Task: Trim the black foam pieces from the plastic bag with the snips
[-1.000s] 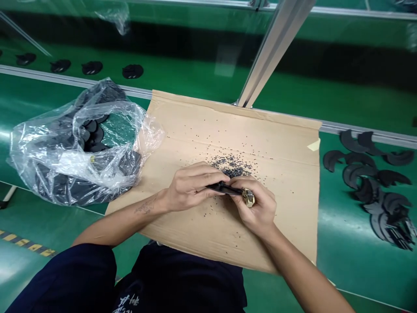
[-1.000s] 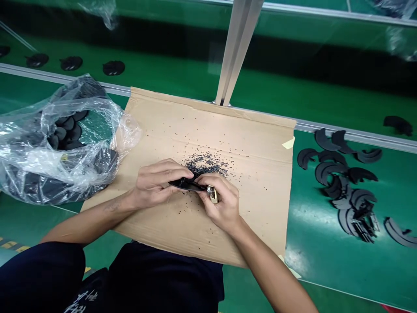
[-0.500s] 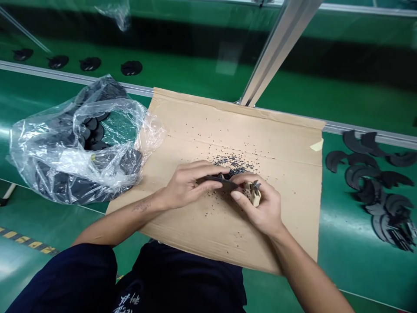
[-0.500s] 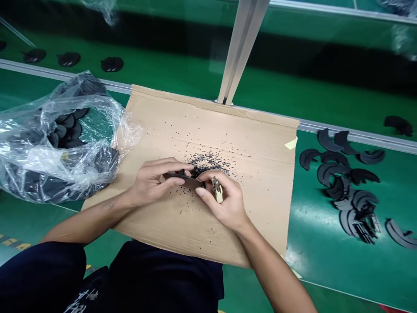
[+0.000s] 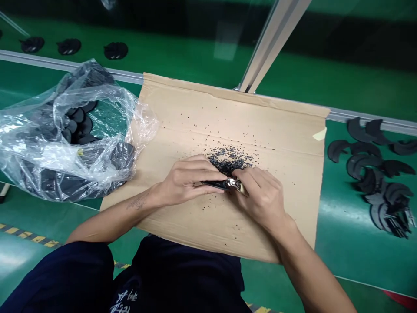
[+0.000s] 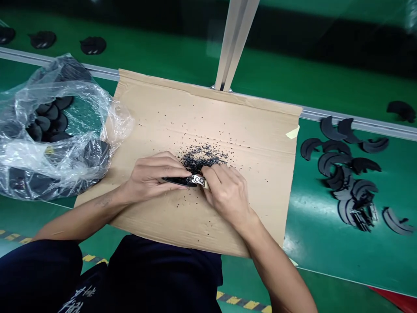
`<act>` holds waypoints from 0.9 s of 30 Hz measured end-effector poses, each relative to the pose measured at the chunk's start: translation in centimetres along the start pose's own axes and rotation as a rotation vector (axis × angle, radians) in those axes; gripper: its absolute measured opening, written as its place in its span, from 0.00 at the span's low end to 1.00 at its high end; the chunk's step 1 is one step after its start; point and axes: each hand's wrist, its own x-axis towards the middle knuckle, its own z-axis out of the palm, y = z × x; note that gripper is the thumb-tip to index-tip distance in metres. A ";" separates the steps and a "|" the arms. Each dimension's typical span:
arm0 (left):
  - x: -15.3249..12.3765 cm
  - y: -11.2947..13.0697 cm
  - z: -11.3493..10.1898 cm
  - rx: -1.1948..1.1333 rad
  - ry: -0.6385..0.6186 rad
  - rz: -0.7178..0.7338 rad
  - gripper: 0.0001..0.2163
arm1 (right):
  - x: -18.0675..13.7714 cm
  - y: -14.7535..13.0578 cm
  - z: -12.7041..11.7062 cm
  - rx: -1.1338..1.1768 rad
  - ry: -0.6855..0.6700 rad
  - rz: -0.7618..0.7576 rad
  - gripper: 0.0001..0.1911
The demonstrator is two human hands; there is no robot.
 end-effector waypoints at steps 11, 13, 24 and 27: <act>0.1 -0.1 -0.1 0.013 0.103 -0.036 0.12 | 0.4 0.0 -0.8 0.673 -0.053 0.258 0.07; 0.0 -0.3 -0.2 0.034 0.091 -0.024 0.12 | 0.5 0.1 -0.9 0.665 -0.008 0.218 0.10; -0.5 -1.3 -0.8 0.229 -0.165 0.004 0.17 | 0.1 0.3 -1.4 0.623 0.103 0.101 0.08; -0.4 -0.8 -0.6 0.036 -0.120 -0.044 0.19 | 0.0 1.1 -0.9 0.344 0.131 0.138 0.11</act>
